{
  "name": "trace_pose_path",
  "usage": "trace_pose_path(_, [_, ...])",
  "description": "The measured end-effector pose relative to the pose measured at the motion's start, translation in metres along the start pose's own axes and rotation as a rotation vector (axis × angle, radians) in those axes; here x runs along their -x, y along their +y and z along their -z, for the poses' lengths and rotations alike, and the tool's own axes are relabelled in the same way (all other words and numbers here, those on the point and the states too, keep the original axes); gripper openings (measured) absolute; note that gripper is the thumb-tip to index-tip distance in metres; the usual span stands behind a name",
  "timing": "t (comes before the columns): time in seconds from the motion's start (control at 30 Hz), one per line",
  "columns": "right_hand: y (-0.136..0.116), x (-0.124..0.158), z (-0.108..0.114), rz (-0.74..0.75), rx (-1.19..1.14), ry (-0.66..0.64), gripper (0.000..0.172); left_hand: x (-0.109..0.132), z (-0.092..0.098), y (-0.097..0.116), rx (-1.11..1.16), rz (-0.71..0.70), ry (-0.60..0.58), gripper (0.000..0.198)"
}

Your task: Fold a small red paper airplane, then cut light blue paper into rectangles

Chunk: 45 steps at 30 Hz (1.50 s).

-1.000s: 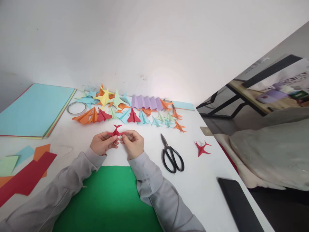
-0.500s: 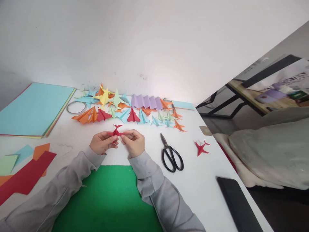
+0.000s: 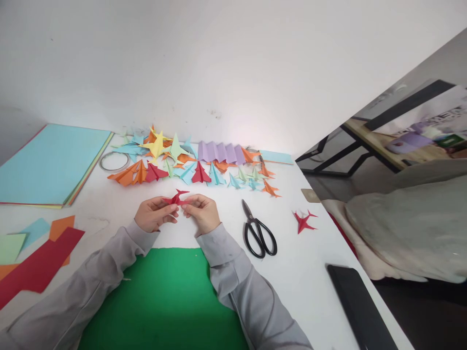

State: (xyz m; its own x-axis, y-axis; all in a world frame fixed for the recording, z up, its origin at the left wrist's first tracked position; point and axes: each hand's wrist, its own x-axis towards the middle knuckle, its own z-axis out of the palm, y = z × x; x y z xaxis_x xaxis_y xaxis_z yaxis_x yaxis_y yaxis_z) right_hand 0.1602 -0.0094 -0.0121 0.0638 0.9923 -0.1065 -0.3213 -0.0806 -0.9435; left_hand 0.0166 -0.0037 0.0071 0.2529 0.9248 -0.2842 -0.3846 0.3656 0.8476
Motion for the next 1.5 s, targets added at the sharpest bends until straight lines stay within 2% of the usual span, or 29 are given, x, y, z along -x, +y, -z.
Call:
trace_pose_path(0.53, [-0.0077,0.0005,0.0011,-0.11,-0.05,-0.154,0.022,-0.0001,0.0014,0.0027,0.024,0.006,-0.048,0.026])
trace_pose_path(0.93, [-0.0076,0.0011,-0.0003,-0.1,-0.087,-0.066,0.017,0.0003,0.0011,0.003,0.017,0.023,-0.054,0.029])
trace_pose_path(1.5, [-0.0013,-0.0002,0.0009,-0.058,-0.035,-0.077,0.023,0.0005,-0.0013,0.0042,0.057,0.011,-0.002,0.03])
